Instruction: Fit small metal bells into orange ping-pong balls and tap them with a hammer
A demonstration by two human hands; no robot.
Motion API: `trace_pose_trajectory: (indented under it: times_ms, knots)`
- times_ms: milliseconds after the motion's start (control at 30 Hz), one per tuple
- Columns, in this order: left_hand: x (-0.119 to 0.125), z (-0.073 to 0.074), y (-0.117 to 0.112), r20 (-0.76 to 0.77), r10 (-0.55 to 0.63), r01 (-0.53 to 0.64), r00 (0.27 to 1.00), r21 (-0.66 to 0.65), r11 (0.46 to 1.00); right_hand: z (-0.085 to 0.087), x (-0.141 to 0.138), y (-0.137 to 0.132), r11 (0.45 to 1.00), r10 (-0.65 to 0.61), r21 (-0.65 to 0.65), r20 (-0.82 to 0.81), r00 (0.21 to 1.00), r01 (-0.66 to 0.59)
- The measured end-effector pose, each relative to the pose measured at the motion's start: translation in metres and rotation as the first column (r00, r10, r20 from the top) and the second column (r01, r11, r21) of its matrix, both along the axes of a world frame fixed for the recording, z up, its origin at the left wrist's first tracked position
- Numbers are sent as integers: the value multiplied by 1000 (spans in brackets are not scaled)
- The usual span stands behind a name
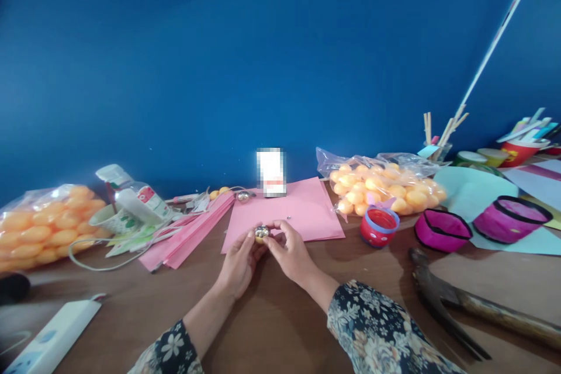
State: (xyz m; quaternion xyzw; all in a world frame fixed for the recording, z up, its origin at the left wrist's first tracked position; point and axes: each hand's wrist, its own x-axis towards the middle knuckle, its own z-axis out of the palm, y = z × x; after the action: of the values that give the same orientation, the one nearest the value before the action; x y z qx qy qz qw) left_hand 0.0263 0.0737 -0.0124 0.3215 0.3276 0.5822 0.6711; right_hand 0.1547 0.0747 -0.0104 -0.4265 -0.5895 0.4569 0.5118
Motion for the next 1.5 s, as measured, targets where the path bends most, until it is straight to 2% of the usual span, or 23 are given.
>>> trace_pose_trajectory:
  times_ms: [333, 533, 667, 900, 1100, 1200, 1333, 1500]
  knots:
    - [2, -2, -3, -143, 13, -11, 990, 16, 1000, 1, 2, 1, 999, 39, -14, 5, 999, -39]
    - [2, 1, -3, -94, 1, -2, 996, -8, 1000, 7, 2, 1, 996, 73, -31, -134, 988, -78]
    - [1, 0, -2, -73, -15, 15, 997, 8, 1000, 9, 2, 1, 991, 70, -102, -192, 979, -91]
    - [-1, 0, -2, -63, -46, 47, 997, 20, 999, 4, 5, 4, 990, 64, -112, -176, 982, -84]
    - [1, 6, -4, -62, -27, 29, 998, 28, 999, 11, 4, 2, 987, 94, -110, -166, 982, -114]
    - [2, 8, -6, -62, -25, 27, 998, 26, 999, 11, 3, 0, 993, 91, -60, -118, 989, -99]
    - [1, 7, -7, -73, -43, 47, 996, 58, 997, 7, 2, 1, 999, 40, -10, -77, 996, -41]
    - [1, 3, -5, -62, -52, 55, 997, 47, 997, 7, 3, 2, 996, 76, -25, -112, 991, -80]
